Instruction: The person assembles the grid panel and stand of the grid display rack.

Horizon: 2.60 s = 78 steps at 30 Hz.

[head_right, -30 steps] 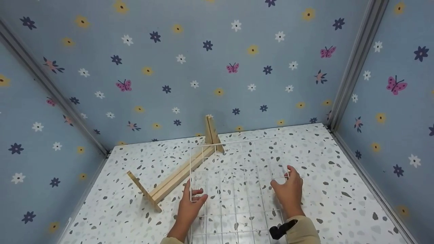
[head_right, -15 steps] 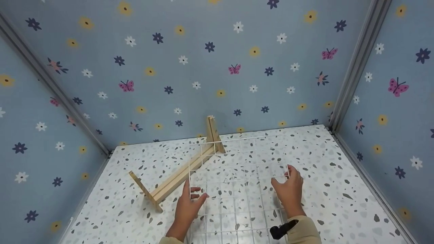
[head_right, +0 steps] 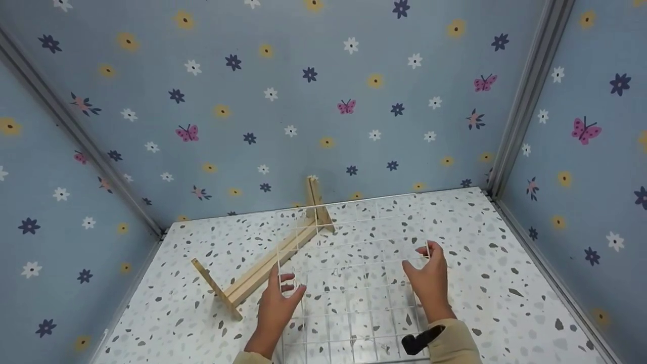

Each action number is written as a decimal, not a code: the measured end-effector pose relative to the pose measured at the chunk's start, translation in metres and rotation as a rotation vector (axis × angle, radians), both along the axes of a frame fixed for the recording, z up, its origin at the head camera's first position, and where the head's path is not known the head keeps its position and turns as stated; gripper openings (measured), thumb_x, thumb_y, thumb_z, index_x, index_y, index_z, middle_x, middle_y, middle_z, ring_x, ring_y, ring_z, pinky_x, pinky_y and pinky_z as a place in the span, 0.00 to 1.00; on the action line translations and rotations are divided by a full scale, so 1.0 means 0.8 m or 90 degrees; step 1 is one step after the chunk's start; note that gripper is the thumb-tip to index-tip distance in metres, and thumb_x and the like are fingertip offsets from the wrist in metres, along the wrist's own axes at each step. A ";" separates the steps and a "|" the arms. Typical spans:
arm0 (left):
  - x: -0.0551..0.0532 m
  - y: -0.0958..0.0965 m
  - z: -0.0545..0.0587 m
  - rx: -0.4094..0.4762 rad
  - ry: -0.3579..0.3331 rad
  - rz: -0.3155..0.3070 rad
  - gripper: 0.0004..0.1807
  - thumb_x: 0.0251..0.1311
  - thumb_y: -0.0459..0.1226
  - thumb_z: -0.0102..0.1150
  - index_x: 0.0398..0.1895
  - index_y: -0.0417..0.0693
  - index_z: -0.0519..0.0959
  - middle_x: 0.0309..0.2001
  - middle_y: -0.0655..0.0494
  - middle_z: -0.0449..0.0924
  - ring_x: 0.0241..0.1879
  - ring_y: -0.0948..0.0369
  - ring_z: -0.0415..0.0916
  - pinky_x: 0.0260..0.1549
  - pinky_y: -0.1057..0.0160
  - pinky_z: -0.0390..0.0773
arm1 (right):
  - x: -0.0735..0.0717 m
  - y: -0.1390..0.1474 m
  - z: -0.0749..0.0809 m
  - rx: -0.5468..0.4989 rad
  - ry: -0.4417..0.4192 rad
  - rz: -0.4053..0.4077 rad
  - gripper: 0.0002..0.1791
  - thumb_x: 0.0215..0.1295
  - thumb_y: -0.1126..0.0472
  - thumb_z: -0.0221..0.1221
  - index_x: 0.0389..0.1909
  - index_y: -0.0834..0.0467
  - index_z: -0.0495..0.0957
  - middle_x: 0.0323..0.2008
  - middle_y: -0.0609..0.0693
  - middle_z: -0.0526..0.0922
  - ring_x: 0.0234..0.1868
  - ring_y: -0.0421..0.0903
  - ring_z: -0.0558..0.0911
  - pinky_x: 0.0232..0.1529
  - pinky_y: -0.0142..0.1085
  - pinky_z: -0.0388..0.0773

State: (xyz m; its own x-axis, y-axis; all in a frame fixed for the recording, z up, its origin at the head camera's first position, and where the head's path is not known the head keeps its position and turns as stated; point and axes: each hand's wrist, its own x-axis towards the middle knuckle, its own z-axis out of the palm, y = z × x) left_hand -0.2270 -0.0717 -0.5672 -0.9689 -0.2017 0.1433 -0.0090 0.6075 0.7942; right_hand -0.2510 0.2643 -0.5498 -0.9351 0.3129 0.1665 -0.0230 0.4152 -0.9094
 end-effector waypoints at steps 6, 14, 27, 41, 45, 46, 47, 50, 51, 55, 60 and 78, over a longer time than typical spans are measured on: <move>0.000 0.000 0.006 -0.007 0.002 0.003 0.55 0.48 0.53 0.66 0.73 0.59 0.40 0.50 0.65 0.74 0.44 0.59 0.76 0.39 0.54 0.73 | 0.001 -0.002 0.010 0.003 0.006 0.018 0.46 0.55 0.49 0.63 0.66 0.61 0.49 0.55 0.55 0.69 0.61 0.56 0.62 0.57 0.55 0.58; 0.000 -0.001 0.014 -0.021 0.036 0.005 0.53 0.49 0.53 0.65 0.72 0.57 0.42 0.51 0.65 0.73 0.44 0.60 0.76 0.35 0.55 0.75 | 0.000 -0.006 0.020 0.013 0.029 0.015 0.44 0.57 0.51 0.63 0.66 0.60 0.48 0.59 0.55 0.67 0.63 0.55 0.62 0.60 0.52 0.58; -0.003 0.001 0.029 0.029 0.057 -0.020 0.52 0.52 0.46 0.65 0.72 0.52 0.41 0.53 0.58 0.70 0.46 0.56 0.76 0.33 0.59 0.76 | -0.004 -0.011 0.038 0.052 0.048 0.014 0.43 0.59 0.54 0.61 0.67 0.58 0.46 0.59 0.55 0.67 0.62 0.54 0.63 0.61 0.49 0.58; -0.013 0.002 0.050 0.027 0.052 -0.021 0.53 0.53 0.47 0.63 0.72 0.53 0.36 0.56 0.55 0.67 0.47 0.56 0.75 0.31 0.61 0.76 | -0.010 -0.014 0.058 0.046 0.079 0.014 0.44 0.58 0.58 0.62 0.68 0.57 0.45 0.59 0.55 0.67 0.62 0.53 0.64 0.60 0.48 0.59; -0.015 0.001 0.051 0.038 0.051 -0.024 0.53 0.54 0.46 0.63 0.72 0.55 0.35 0.57 0.53 0.66 0.48 0.55 0.74 0.33 0.60 0.77 | -0.014 -0.017 0.063 0.051 0.078 0.003 0.44 0.58 0.55 0.62 0.68 0.56 0.45 0.60 0.53 0.67 0.62 0.52 0.63 0.61 0.48 0.58; -0.015 0.001 0.052 0.042 0.053 -0.026 0.53 0.54 0.46 0.62 0.72 0.55 0.35 0.57 0.53 0.66 0.48 0.55 0.74 0.34 0.59 0.77 | -0.014 -0.017 0.064 0.052 0.077 0.000 0.44 0.58 0.55 0.62 0.68 0.55 0.45 0.60 0.53 0.67 0.63 0.52 0.63 0.61 0.48 0.58; -0.015 0.000 0.052 0.045 0.056 -0.027 0.53 0.54 0.46 0.62 0.72 0.55 0.35 0.57 0.52 0.66 0.48 0.54 0.74 0.35 0.59 0.77 | -0.015 -0.018 0.065 0.054 0.074 -0.005 0.44 0.58 0.54 0.62 0.68 0.55 0.45 0.60 0.52 0.67 0.63 0.52 0.63 0.61 0.48 0.58; -0.017 0.000 0.053 0.038 0.064 -0.030 0.52 0.55 0.46 0.62 0.72 0.53 0.35 0.58 0.51 0.65 0.49 0.55 0.74 0.35 0.59 0.77 | -0.017 -0.020 0.067 0.067 0.073 -0.018 0.44 0.58 0.55 0.62 0.68 0.55 0.46 0.60 0.52 0.67 0.63 0.52 0.63 0.61 0.48 0.59; -0.018 0.000 0.054 0.036 0.066 -0.029 0.52 0.55 0.46 0.62 0.72 0.53 0.35 0.59 0.51 0.65 0.49 0.55 0.74 0.36 0.59 0.77 | -0.018 -0.021 0.067 0.069 0.074 -0.020 0.44 0.58 0.56 0.62 0.68 0.55 0.46 0.60 0.52 0.67 0.63 0.52 0.63 0.60 0.49 0.59; -0.020 -0.001 0.055 0.033 0.078 -0.023 0.53 0.55 0.45 0.62 0.72 0.55 0.35 0.58 0.54 0.65 0.49 0.55 0.74 0.36 0.58 0.77 | -0.019 -0.023 0.069 0.077 0.076 -0.024 0.43 0.57 0.56 0.62 0.68 0.55 0.46 0.61 0.53 0.66 0.63 0.54 0.63 0.60 0.50 0.59; -0.022 -0.003 0.058 0.027 0.098 -0.018 0.52 0.55 0.44 0.62 0.72 0.55 0.35 0.57 0.58 0.65 0.50 0.56 0.73 0.35 0.59 0.77 | -0.020 -0.024 0.072 0.071 0.076 -0.015 0.45 0.58 0.55 0.62 0.69 0.54 0.45 0.62 0.53 0.65 0.64 0.56 0.62 0.59 0.52 0.59; -0.027 -0.004 0.073 -0.017 0.166 -0.016 0.53 0.56 0.44 0.62 0.72 0.54 0.32 0.62 0.56 0.60 0.47 0.59 0.75 0.15 0.67 0.68 | -0.021 -0.033 0.086 0.095 0.100 -0.036 0.48 0.56 0.60 0.63 0.71 0.49 0.41 0.62 0.52 0.64 0.63 0.54 0.63 0.57 0.53 0.61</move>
